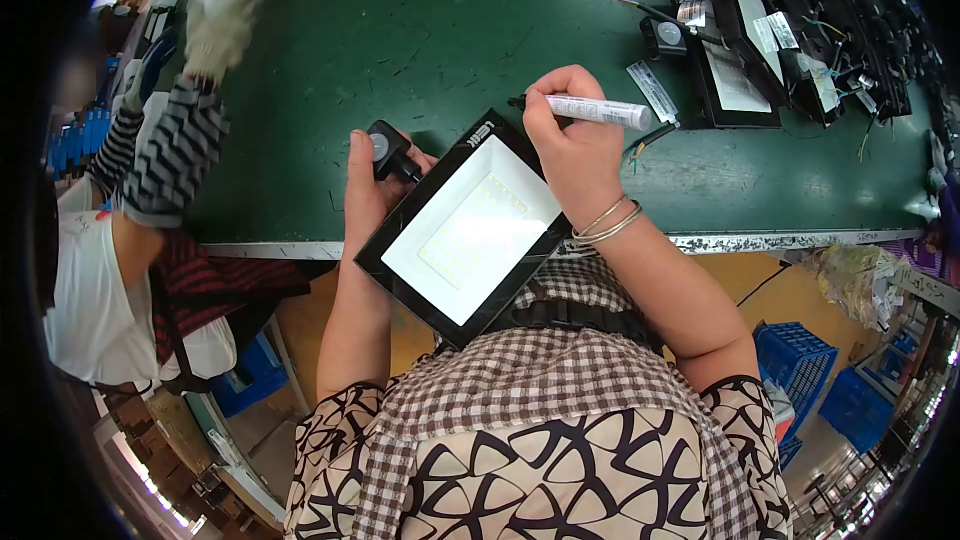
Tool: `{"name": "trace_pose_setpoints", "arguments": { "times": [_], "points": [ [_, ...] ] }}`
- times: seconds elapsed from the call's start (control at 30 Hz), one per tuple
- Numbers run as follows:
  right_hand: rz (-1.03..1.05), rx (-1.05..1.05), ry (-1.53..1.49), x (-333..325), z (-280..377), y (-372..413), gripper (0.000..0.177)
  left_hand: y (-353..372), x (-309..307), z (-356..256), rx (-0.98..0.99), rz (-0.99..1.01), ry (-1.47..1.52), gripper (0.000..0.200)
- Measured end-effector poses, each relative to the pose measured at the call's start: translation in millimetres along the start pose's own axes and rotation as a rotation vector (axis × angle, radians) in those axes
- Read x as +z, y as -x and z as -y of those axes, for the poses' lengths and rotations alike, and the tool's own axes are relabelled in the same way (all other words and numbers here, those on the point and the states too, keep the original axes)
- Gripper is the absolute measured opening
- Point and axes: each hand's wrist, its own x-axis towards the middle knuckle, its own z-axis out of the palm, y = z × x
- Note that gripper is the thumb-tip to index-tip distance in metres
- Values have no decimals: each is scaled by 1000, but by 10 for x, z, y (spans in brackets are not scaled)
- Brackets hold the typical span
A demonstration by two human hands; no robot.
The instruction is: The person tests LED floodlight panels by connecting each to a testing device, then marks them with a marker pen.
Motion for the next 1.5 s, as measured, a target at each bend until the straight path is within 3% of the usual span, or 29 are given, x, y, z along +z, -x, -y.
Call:
{"name": "trace_pose_setpoints", "arguments": {
  "times": [0.2, 0.3, 0.53, 0.9, 1.0, 1.07, 1.2, 1.27, 1.37, 1.5],
  "points": [
    [10, 11, -73, -125, 34, 93, 4, -31, -22, 45, 93, -29, -58, 60],
    [23, 44, -102, -274, 67, 200, 4, 6, -83, 22, 42, 23, 26, 46],
    [13, 52, -30, -615, 22, 494, 5, -30, -201, -97, 361, -58, 63, 38],
    [93, 126, 19, -677, -162, 595, 3, 53, -180, -612, 646, 1, -323, 29],
    [62, 119, -79, -690, -142, 600, 2, 233, 142, -863, 939, 142, -712, 31],
    [-24, 91, -125, -685, -66, 587, 3, 369, 357, -1000, 1182, 349, -1164, 30],
    [-130, -4, -277, -771, 94, 481, 4, 538, 316, -708, 1295, 716, -1640, 20],
    [-110, -76, -319, -742, 187, 390, 4, 616, 114, -401, 1389, 751, -1708, 18],
    [-14, -42, -236, -615, 358, 315, 4, 683, -242, -41, 1361, 754, -1769, 19],
    [253, 29, -118, -288, 321, 235, 5, 666, -459, 277, 1342, 695, -1771, 17]
  ]
}}
